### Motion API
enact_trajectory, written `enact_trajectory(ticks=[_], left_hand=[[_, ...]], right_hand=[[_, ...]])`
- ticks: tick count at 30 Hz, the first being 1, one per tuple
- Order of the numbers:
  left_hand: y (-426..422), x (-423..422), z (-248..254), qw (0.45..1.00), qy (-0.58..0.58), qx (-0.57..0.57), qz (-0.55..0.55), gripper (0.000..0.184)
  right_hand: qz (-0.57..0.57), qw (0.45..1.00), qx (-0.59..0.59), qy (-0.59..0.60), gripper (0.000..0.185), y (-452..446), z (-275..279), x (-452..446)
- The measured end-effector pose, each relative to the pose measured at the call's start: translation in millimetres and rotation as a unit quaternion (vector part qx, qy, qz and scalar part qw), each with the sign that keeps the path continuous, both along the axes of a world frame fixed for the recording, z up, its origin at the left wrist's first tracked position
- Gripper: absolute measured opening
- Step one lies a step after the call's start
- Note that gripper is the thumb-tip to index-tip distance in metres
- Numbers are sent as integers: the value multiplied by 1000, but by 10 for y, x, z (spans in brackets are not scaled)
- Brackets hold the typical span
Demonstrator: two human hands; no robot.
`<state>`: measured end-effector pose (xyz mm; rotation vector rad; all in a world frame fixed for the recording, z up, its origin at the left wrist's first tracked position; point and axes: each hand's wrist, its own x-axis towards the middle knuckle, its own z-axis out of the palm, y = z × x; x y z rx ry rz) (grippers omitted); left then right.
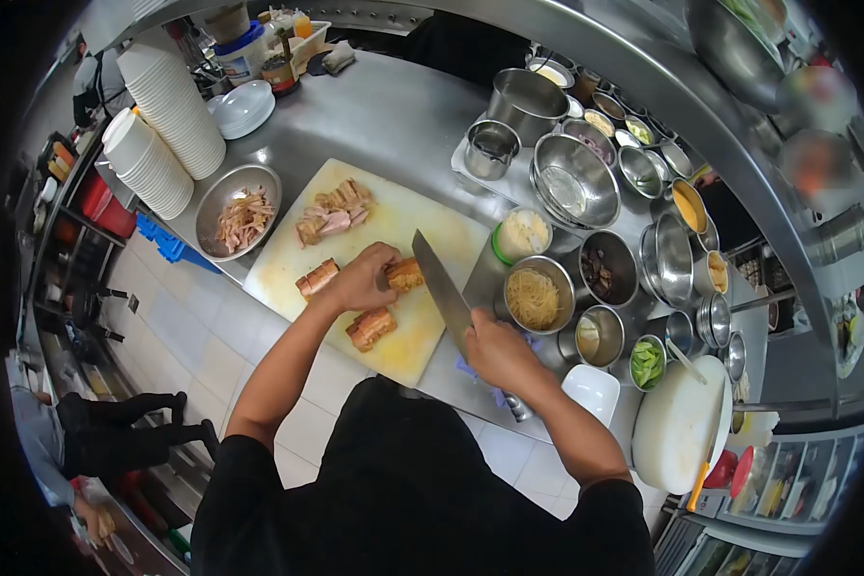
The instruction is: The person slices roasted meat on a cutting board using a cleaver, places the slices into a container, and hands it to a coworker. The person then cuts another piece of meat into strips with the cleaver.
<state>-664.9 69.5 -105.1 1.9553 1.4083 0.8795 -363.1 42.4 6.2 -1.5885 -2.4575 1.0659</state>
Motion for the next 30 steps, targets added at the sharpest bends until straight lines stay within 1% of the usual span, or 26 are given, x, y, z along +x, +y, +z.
enact_trajectory(ticks=[2, 6, 8, 13, 18, 20, 24, 26, 27, 28, 29, 30], left_hand=[[-6, 22, 36, 999, 40, -6, -14, 51], [18, 61, 2, 999, 46, -13, -14, 47], [9, 72, -16, 999, 43, 13, -2, 45], [3, 67, -46, 1000, 14, 15, 1, 46], [43, 90, -118, 1000, 8, -8, 2, 47], [44, 111, -169, 998, -25, 57, 23, 43], [37, 107, -149, 999, -33, 29, 24, 42], [27, 109, -128, 999, -32, 32, 25, 42], [-1, 122, -142, 999, -33, 31, 24, 42], [10, 110, -133, 999, -30, 29, 28, 43], [-4, 112, -126, 999, -26, 25, 32, 44], [-49, 126, -124, 999, -22, 26, 29, 44]], right_hand=[[12, 999, 4, -32, 25, -2, 13, -87], [25, 998, -2, -49, 24, 0, 87, -169], [39, 998, -4, -54, 23, 8, 137, -209], [58, 992, -26, -110, 26, 8, 338, -382], [80, 983, -35, -160, 26, 184, 242, -624], [24, 979, -132, -153, 25, 308, 328, -879], [46, 976, -103, -185, 24, 409, 183, -931], [48, 984, -67, -155, 25, 403, -4, -932], [47, 984, -68, -156, 25, 350, -142, -913], [35, 988, -34, -149, 26, 324, -289, -915], [22, 990, -2, -142, 27, 294, -326, -932], [19, 990, -2, -138, 27, 270, -326, -898]])
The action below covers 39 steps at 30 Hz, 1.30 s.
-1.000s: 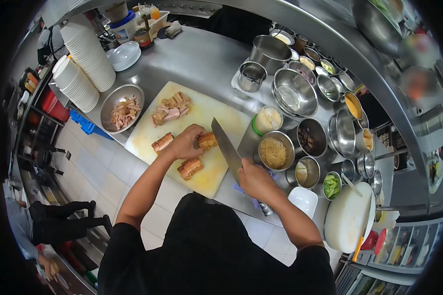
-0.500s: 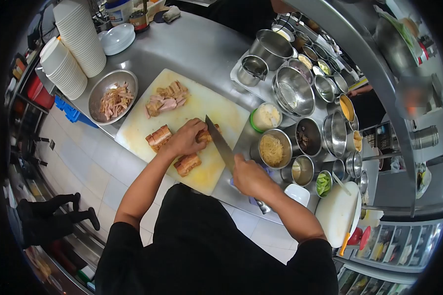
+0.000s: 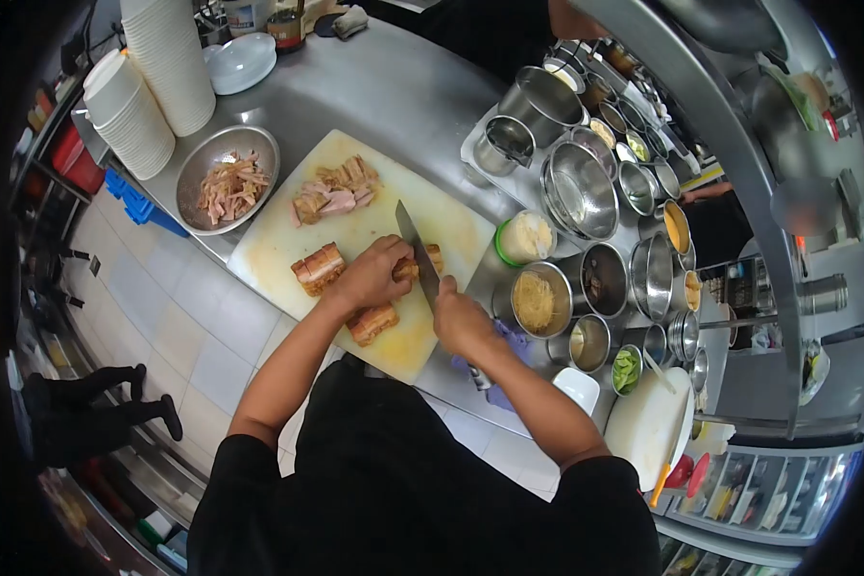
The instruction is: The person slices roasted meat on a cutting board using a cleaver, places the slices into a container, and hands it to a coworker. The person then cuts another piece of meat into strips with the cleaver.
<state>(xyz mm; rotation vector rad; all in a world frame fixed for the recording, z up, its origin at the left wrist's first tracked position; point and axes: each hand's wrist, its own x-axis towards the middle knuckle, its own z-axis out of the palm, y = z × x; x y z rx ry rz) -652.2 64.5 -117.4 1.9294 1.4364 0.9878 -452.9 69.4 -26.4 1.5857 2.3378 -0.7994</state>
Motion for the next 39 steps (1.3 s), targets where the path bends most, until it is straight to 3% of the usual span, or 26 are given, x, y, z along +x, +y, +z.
enact_trajectory(ticks=[7, 22, 27, 29, 33, 35, 39], left_hand=[[-188, -61, 244, 998, 12, -17, 53, 46], [-105, -97, 95, 999, -19, -21, 23, 41], [-77, -84, 33, 999, -27, -34, 21, 41], [-77, -79, 65, 999, -18, -39, 29, 39], [-67, -81, 15, 999, -21, 0, 37, 38], [-71, -60, 18, 998, 21, 37, 48, 36], [-73, -49, 130, 999, 17, 16, 46, 35]], right_hand=[[0, 999, 2, 40, 30, -42, 621, 215], [57, 996, -58, -38, 31, -221, 858, 181], [66, 994, -81, -39, 29, -9, 710, -55], [-10, 990, -136, -45, 30, 66, 636, -244], [-15, 985, -169, -35, 31, 109, 467, -268], [30, 999, -11, -22, 31, 18, 30, -249], [26, 999, -4, 19, 29, -12, 100, -109]])
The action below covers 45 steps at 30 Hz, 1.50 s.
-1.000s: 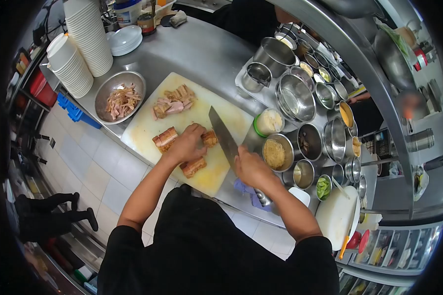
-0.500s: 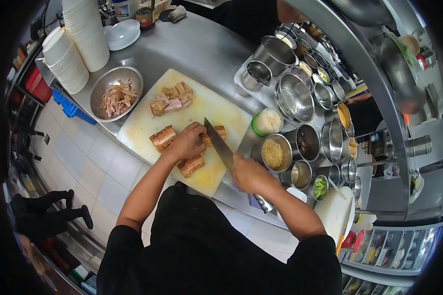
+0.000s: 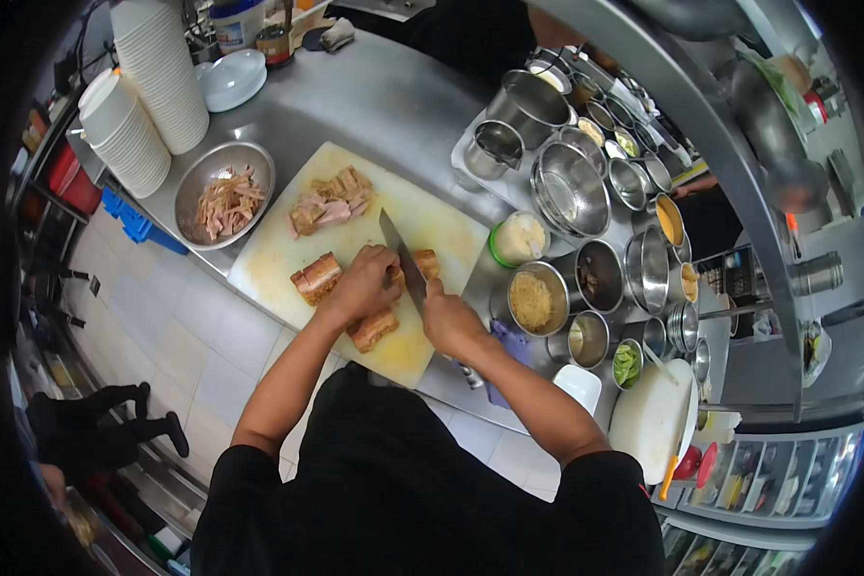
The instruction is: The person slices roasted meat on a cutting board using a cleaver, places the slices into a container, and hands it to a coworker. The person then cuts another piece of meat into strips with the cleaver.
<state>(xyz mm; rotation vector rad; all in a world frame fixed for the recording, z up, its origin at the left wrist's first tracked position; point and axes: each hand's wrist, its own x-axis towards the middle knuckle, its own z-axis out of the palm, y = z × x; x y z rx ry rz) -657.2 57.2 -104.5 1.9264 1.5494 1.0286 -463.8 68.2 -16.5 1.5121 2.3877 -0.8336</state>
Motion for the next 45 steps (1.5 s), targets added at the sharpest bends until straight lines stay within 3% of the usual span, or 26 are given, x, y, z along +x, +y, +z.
enact_trajectory(ticks=[2, 6, 8, 11, 18, 23, 26, 32, 38, 40, 45], left_hand=[[2, 13, 41, 998, 9, -69, 2, 40], [9, 57, 4, 999, 31, -32, 13, 55], [33, 133, 6, 996, 69, 13, 49, 73], [133, 208, -58, 991, 121, -35, 47, 79], [188, 158, -229, 992, 85, -98, -4, 68], [166, 147, -118, 996, 77, 25, 35, 57], [254, 134, -130, 996, 86, 11, 4, 51], [338, 151, -108, 992, 127, -15, -18, 47], [321, 153, -151, 995, 97, 5, -10, 46], [323, 151, -175, 996, 93, 12, -8, 45], [345, 139, -174, 997, 73, -5, -19, 42]], right_hand=[[0, 999, 15, 30, 29, 34, 106, 150], [-19, 996, 56, 59, 30, 42, 369, 489], [-33, 997, 61, 39, 30, 85, 393, 650], [-53, 998, 29, -5, 30, 105, 381, 684], [-43, 999, -4, -30, 32, 60, 213, 632], [-43, 999, 7, -18, 33, 96, 430, 660], [-34, 999, -13, -18, 32, 90, 545, 668], [20, 999, -36, -36, 32, 90, 616, 665], [42, 997, -44, -44, 30, 147, 750, 553], [-12, 992, -116, -36, 22, 168, 822, 493], [-6, 992, -123, -35, 25, 302, 608, 351]])
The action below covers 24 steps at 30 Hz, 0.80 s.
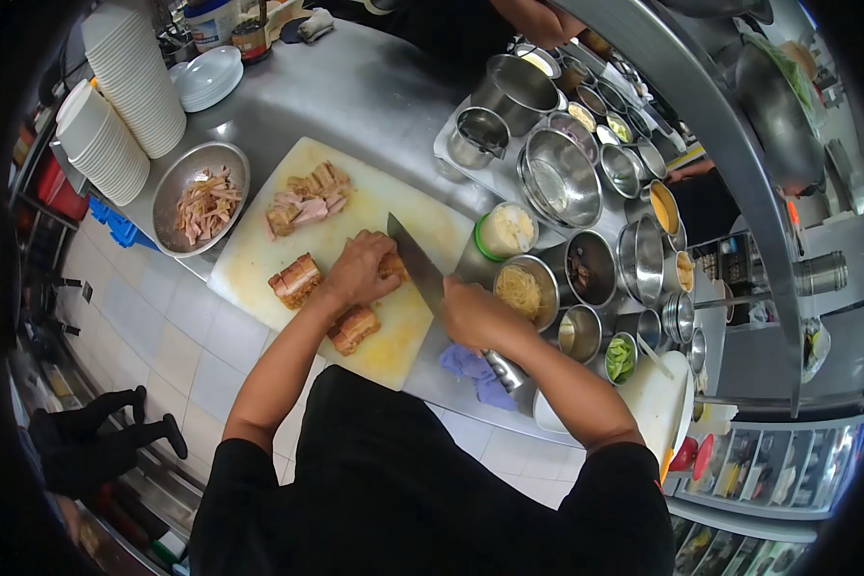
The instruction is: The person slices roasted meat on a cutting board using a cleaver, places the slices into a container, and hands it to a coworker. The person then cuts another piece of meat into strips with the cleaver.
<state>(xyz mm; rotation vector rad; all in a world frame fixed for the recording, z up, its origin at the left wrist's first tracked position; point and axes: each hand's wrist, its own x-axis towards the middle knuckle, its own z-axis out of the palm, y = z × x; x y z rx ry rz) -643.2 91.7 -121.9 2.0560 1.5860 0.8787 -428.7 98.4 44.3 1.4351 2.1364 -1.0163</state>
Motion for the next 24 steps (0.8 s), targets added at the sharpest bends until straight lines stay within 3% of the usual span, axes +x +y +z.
enact_trajectory(ticks=[8, 10, 13, 18, 20, 24], left_hand=[[-26, 20, -47, 999, -28, 16, 14, 41], [-35, 21, -56, 1000, -26, -5, 7, 41], [-46, 11, -13, 1000, -12, -24, 5, 42], [-161, -85, 306, 998, -21, 28, 61, 43], [-231, -209, 460, 992, -50, 100, 57, 42], [-364, -458, 742, 999, -14, 31, 25, 47]], right_hand=[[27, 1000, 10, 11, 31, 108, -349, -93], [-33, 995, 93, 21, 34, -46, -725, -110], [-43, 987, 146, 49, 35, -225, -738, -60], [-31, 971, 208, 114, 33, 26, -517, 152], [-46, 958, 244, 141, 32, 207, -541, 110], [-59, 941, 304, 134, 31, 696, -1104, -67]])
